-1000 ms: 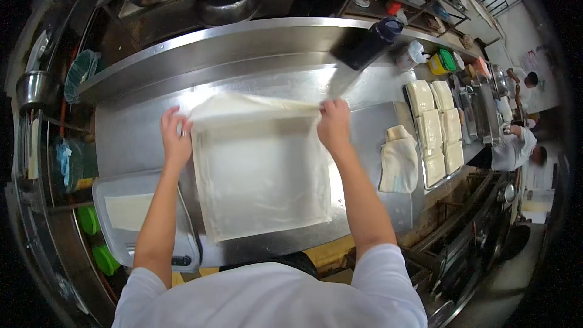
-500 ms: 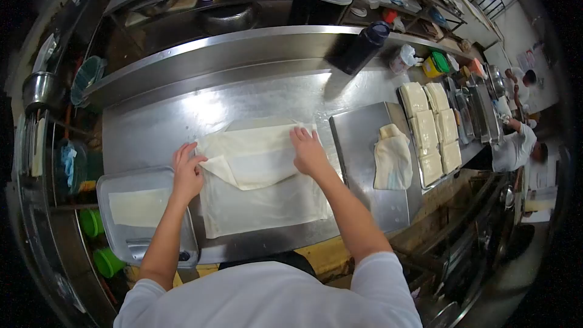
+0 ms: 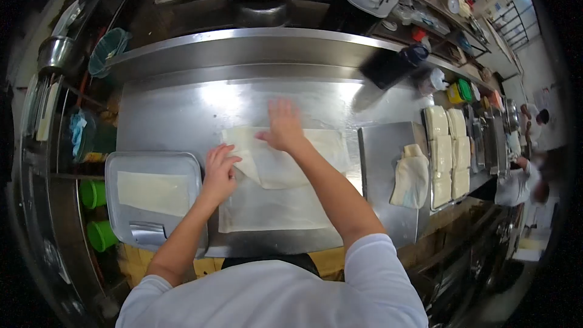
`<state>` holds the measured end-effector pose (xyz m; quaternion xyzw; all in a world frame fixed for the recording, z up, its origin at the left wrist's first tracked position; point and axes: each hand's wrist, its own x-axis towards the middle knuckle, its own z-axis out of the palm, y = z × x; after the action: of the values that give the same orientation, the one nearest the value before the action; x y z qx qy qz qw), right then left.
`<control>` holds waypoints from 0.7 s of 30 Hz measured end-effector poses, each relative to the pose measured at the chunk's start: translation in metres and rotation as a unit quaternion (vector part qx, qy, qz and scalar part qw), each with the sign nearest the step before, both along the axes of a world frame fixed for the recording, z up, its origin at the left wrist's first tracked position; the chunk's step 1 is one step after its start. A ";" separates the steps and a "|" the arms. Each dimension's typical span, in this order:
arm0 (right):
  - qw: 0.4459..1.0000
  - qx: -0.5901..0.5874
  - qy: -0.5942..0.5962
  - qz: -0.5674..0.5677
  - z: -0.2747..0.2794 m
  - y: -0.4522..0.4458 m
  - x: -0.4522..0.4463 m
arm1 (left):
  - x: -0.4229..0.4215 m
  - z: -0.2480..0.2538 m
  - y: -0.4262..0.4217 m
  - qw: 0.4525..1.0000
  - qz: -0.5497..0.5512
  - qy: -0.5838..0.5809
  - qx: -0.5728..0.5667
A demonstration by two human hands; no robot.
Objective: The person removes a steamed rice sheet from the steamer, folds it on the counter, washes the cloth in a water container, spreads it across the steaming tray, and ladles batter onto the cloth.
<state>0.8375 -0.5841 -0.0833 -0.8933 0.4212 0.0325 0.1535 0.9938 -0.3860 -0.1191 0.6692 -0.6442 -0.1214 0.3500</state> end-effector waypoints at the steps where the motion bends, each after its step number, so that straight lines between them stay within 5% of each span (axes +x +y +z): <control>1: 1.000 -0.008 0.006 0.027 -0.004 0.003 0.019 | -0.002 0.001 0.002 1.000 -0.002 0.006 0.007; 3: 0.996 -0.027 0.018 0.081 -0.009 0.001 0.051 | -0.005 -0.003 0.005 1.000 -0.004 0.003 0.016; 6: 0.984 -0.168 -0.057 -0.029 -0.052 -0.032 0.089 | -0.005 0.000 0.008 1.000 -0.011 0.004 0.022; 9: 0.974 -0.090 -0.163 -0.132 -0.052 -0.047 0.090 | 0.001 0.009 0.008 0.997 -0.022 -0.030 0.062; 14: 0.958 -0.031 -0.285 -0.017 -0.043 0.011 0.009 | 0.012 0.004 -0.002 0.996 -0.033 -0.054 0.069; 21: 0.990 -0.006 -0.136 0.027 0.007 0.128 -0.065 | 0.015 -0.003 -0.026 1.000 -0.013 -0.023 0.010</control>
<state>0.7724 -0.4557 -0.0766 -0.9012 0.3726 -0.0875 0.2033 1.0088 -0.4122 -0.1224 0.6670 -0.6594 -0.1162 0.3269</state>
